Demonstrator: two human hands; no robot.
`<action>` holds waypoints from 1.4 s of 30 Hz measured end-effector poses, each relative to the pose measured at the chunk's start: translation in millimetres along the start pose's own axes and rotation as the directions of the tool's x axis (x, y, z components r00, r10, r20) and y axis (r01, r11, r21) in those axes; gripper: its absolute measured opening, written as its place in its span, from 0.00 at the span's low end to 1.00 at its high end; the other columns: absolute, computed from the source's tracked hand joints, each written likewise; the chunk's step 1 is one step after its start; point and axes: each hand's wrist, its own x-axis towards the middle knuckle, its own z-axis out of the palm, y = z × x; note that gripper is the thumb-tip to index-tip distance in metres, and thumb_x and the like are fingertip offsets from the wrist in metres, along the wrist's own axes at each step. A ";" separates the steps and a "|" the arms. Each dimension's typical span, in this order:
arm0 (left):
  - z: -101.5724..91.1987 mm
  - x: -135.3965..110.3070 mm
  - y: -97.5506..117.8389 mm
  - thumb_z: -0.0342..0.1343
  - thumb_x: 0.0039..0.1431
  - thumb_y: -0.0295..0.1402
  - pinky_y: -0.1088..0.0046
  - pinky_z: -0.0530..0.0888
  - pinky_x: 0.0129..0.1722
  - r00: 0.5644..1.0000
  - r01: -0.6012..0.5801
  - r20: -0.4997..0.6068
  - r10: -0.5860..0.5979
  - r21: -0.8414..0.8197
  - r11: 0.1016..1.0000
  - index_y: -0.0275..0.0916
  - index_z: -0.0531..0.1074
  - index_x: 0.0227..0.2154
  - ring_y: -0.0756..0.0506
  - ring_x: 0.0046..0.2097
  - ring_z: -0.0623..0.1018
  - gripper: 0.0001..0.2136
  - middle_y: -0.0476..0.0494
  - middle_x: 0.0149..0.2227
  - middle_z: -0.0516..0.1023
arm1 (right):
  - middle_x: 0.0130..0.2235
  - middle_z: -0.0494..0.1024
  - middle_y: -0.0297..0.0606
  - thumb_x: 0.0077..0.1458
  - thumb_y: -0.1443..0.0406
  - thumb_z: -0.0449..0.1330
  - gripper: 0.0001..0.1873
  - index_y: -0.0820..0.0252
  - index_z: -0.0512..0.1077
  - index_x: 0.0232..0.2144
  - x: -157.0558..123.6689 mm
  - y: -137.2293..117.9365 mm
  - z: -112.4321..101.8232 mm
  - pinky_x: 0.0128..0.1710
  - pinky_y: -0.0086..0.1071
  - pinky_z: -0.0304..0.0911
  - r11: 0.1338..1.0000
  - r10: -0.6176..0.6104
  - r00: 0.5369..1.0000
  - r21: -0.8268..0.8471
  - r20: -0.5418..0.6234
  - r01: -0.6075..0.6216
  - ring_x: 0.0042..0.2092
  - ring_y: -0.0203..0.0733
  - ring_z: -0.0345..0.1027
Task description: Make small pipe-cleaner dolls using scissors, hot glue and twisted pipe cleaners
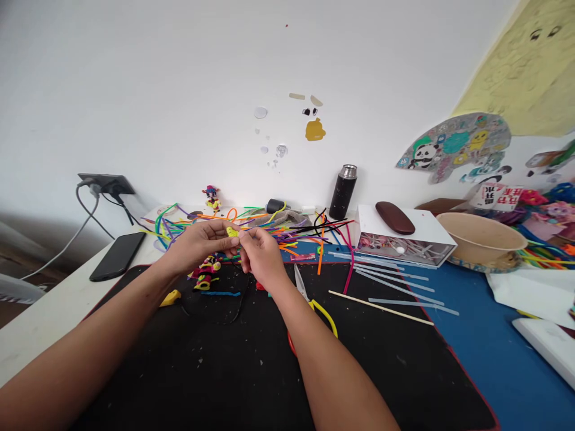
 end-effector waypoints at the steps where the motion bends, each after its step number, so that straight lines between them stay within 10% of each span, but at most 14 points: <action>1: 0.3 -0.1 -0.4 0.73 0.54 0.46 0.69 0.78 0.37 1.000 0.004 -0.009 -0.004 0.017 1.000 0.37 0.80 0.41 0.46 0.34 0.81 0.19 0.44 0.36 0.84 | 0.17 0.66 0.22 0.59 0.47 0.63 0.20 0.55 0.66 0.31 0.4 0.5 -0.2 0.15 0.25 0.50 1.000 -0.003 1.000 -0.001 0.004 0.003 0.15 0.30 0.57; 42: -8.4 3.9 -0.7 0.77 0.44 0.40 0.77 0.73 0.28 0.991 0.129 -0.014 -0.135 -0.209 0.969 0.35 0.81 0.31 0.51 0.27 0.75 0.16 0.47 0.27 0.80 | 0.23 0.72 0.23 0.60 0.55 0.65 0.14 0.54 0.67 0.35 -1.0 3.5 0.2 0.17 0.27 0.52 0.989 -0.056 0.997 -0.136 0.045 0.062 0.17 0.31 0.59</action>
